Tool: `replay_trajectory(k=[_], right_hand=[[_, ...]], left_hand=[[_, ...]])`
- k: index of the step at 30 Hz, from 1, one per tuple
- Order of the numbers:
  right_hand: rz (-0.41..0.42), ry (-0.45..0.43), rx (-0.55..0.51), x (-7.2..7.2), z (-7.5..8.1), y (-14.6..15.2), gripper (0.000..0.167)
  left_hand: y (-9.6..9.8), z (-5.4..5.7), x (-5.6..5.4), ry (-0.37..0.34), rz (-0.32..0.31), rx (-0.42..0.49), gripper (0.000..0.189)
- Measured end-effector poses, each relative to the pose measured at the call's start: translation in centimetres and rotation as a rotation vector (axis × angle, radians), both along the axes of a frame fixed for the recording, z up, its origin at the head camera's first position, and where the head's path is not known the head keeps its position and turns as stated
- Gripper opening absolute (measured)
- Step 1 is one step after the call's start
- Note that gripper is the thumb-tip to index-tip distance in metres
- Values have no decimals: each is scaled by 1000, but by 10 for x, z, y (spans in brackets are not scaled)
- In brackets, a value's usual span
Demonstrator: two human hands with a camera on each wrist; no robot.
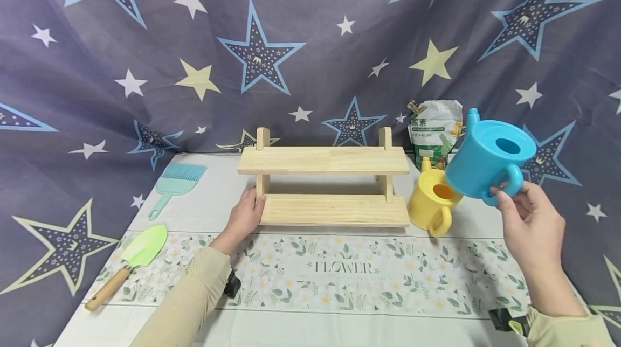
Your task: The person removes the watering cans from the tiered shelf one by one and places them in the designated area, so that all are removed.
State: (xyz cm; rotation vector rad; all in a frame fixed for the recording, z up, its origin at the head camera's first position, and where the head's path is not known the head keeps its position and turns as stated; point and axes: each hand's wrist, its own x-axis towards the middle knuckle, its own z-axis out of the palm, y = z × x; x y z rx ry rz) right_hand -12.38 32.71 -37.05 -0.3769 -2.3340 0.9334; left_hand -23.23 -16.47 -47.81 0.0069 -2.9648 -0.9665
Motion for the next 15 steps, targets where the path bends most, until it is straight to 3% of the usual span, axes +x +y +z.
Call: replay_trajectory(k=[7, 15], right_hand=[[-37, -52, 9, -4, -2, 11, 36], [-48, -15, 7, -5, -8, 19, 36]], left_hand=[[0, -2, -1, 11, -1, -11, 51], [0, -3, -2, 8, 0, -22, 51]])
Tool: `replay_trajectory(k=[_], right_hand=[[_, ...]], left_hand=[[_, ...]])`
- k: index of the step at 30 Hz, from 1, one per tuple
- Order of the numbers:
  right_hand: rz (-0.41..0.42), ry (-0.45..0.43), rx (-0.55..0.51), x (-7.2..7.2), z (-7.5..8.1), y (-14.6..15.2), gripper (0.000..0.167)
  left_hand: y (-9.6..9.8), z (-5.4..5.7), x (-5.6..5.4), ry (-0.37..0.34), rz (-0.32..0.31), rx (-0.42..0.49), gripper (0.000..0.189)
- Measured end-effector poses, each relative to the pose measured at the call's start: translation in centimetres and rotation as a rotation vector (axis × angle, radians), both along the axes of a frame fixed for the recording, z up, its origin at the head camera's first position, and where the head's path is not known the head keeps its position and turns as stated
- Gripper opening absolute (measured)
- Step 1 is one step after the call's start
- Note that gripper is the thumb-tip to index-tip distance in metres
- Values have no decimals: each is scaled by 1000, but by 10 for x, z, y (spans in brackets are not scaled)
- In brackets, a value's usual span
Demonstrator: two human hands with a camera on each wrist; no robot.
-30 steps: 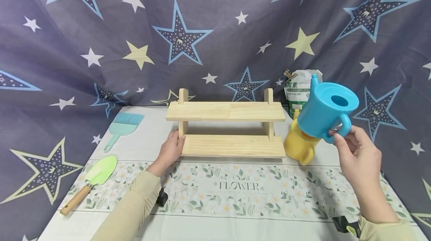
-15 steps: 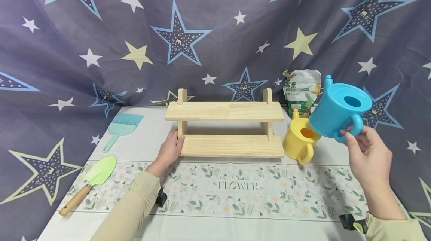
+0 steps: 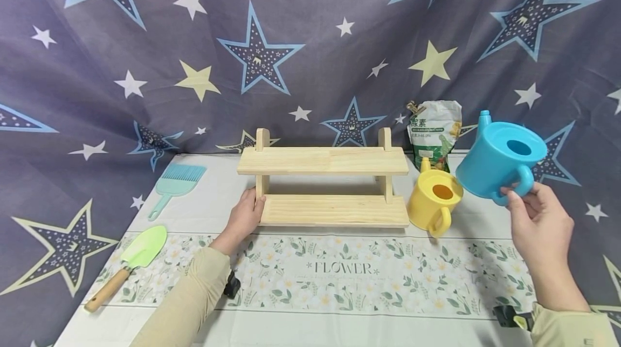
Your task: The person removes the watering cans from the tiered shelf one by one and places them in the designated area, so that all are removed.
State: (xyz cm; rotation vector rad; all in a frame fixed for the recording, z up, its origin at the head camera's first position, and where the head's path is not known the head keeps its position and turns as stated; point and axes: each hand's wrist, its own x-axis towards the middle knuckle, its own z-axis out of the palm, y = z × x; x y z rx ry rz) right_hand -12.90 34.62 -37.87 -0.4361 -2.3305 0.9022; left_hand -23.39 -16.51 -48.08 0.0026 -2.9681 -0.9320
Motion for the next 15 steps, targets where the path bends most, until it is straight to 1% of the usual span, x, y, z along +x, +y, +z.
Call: replay_trajectory(k=[8, 15], right_hand=[[-54, -40, -18, -2, -5, 5, 39], [-70, -27, -11, -5, -9, 9, 38]], left_hand=[[0, 1, 1, 2, -1, 9, 51], [1, 0, 2, -5, 4, 17, 52]])
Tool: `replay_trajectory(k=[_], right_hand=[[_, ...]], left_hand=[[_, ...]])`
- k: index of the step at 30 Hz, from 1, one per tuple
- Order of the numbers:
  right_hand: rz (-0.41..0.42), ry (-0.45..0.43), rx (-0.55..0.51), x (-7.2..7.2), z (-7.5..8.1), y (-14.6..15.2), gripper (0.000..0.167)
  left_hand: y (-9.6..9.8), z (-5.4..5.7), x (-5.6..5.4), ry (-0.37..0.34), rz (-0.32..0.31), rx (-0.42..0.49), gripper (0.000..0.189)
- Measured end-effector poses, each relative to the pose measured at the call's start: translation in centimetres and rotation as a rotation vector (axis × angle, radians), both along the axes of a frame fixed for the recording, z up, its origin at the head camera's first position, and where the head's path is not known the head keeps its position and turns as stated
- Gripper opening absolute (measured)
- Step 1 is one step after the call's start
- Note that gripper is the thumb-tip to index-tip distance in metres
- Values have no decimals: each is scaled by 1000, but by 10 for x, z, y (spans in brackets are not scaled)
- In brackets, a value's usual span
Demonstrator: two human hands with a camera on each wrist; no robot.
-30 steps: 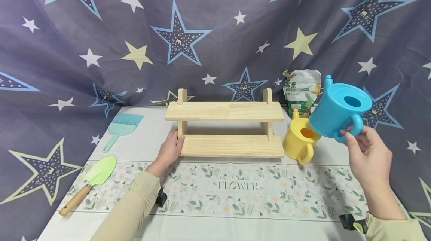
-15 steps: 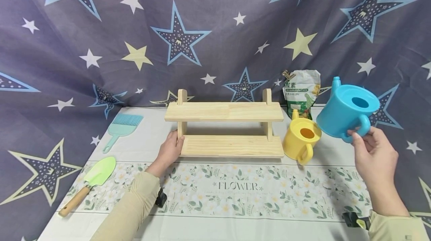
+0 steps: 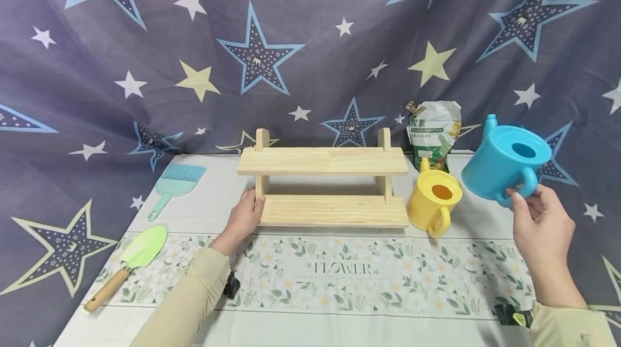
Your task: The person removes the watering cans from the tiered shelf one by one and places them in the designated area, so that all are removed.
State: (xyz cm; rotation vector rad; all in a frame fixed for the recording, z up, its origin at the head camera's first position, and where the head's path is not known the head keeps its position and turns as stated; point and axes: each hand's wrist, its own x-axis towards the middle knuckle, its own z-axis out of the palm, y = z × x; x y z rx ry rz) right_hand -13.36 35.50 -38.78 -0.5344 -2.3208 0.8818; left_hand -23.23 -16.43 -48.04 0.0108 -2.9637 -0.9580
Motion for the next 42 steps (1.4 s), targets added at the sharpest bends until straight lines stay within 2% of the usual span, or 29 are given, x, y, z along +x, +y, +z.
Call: replay_trajectory(k=[8, 18, 42], right_hand=[[-22, -42, -11, -1, -7, 3, 39], [-40, -89, -44, -4, -13, 6, 37], [-42, -158, -109, -3, -36, 14, 39]], left_hand=[[0, 0, 1, 19, 6, 6, 51], [2, 3, 1, 6, 2, -5, 52], [0, -1, 0, 17, -3, -1, 52]])
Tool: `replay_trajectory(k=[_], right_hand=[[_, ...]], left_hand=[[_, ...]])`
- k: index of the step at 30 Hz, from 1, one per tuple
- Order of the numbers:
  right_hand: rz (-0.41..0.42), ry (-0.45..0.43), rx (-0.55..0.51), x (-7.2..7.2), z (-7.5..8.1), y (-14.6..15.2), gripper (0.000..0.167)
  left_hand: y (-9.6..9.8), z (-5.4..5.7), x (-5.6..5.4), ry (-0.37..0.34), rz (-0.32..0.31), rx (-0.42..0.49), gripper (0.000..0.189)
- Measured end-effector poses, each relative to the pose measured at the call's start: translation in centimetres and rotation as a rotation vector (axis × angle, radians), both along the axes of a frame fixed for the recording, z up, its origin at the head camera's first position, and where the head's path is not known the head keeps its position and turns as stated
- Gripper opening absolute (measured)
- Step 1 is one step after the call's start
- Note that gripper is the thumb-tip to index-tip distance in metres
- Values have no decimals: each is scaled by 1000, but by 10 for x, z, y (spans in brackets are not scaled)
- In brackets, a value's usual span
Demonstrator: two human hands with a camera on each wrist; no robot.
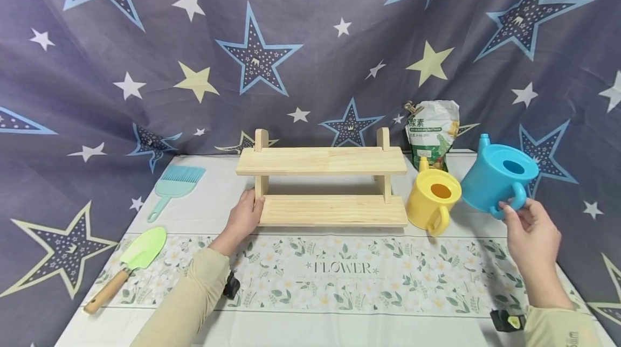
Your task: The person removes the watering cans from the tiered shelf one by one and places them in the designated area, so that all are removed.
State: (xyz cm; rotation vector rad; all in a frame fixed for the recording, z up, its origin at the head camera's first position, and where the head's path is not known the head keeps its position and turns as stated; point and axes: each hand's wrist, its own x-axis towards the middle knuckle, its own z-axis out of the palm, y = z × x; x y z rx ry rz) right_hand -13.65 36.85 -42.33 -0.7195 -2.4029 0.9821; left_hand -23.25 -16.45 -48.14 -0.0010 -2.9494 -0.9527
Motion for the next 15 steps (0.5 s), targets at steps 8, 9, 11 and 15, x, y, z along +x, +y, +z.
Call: replay_trajectory(k=[8, 9, 11, 15], right_hand=[[10, -32, -37, 0, -8, -1, 41], [12, -35, -36, 0, -9, -1, 41], [27, -45, -27, 0, -11, 0, 41], [70, -60, -11, 3, -17, 3, 42]], left_hand=[[0, 1, -1, -4, 1, -4, 52], [0, 1, -1, -3, -1, -3, 52], [0, 1, -1, -7, -1, -1, 52], [0, 1, -1, -17, 1, 2, 52]])
